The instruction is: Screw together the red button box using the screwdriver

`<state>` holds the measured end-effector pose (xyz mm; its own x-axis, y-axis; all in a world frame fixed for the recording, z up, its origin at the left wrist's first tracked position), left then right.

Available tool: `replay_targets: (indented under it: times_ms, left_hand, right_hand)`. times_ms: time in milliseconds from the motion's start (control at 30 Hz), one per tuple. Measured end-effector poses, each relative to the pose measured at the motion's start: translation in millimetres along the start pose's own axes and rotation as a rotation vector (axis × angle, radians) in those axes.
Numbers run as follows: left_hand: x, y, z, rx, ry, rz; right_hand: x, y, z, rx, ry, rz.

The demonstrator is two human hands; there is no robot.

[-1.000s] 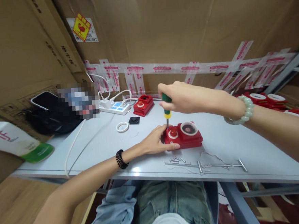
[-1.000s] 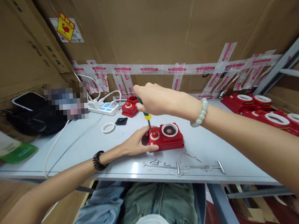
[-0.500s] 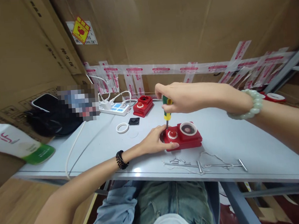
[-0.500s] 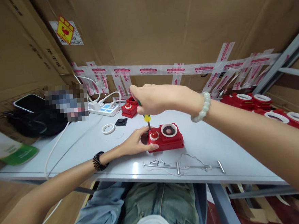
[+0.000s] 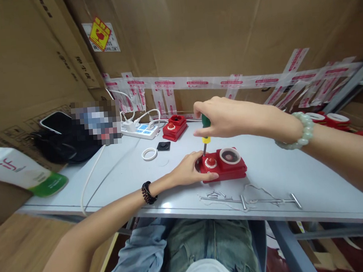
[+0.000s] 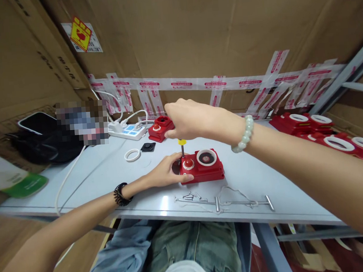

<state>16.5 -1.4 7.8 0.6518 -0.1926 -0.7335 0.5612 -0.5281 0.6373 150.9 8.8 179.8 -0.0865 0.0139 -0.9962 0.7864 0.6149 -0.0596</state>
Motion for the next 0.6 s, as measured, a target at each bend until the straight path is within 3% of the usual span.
replay_targets:
  times_ms: [67, 200, 333, 500, 600]
  left_hand:
    - [0.1, 0.2, 0.0, 0.005, -0.004, 0.021]
    - [0.4, -0.2, -0.1, -0.010, -0.008, 0.018]
    - [0.8, -0.7, -0.2, -0.008, -0.009, 0.028]
    - [0.5, -0.8, 0.0, -0.016, -0.006, 0.011]
    - [0.8, -1.1, -0.1, -0.011, 0.001, 0.006]
  right_hand:
    - [1.2, 1.3, -0.4, -0.012, 0.043, -0.013]
    - [4.4, 3.0, -1.0, -0.079, -0.017, -0.137]
    - [5.7, 4.5, -0.3, -0.062, 0.076, -0.087]
    - [6.3, 6.3, -0.5, -0.090, 0.014, -0.171]
    - [6.5, 7.1, -2.0, -0.072, 0.054, -0.098]
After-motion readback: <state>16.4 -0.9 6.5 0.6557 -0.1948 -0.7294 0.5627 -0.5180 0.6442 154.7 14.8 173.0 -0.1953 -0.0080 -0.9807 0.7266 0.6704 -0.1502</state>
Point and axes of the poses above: each hand's wrist, its own z-axis away from the middle knuckle, its own x-axis out of the palm, y = z × x, the point moved 1 cm from there along -z, towards the middle knuckle, and after that the axes turned 7 degrees about -z, right-handed, at the moved point
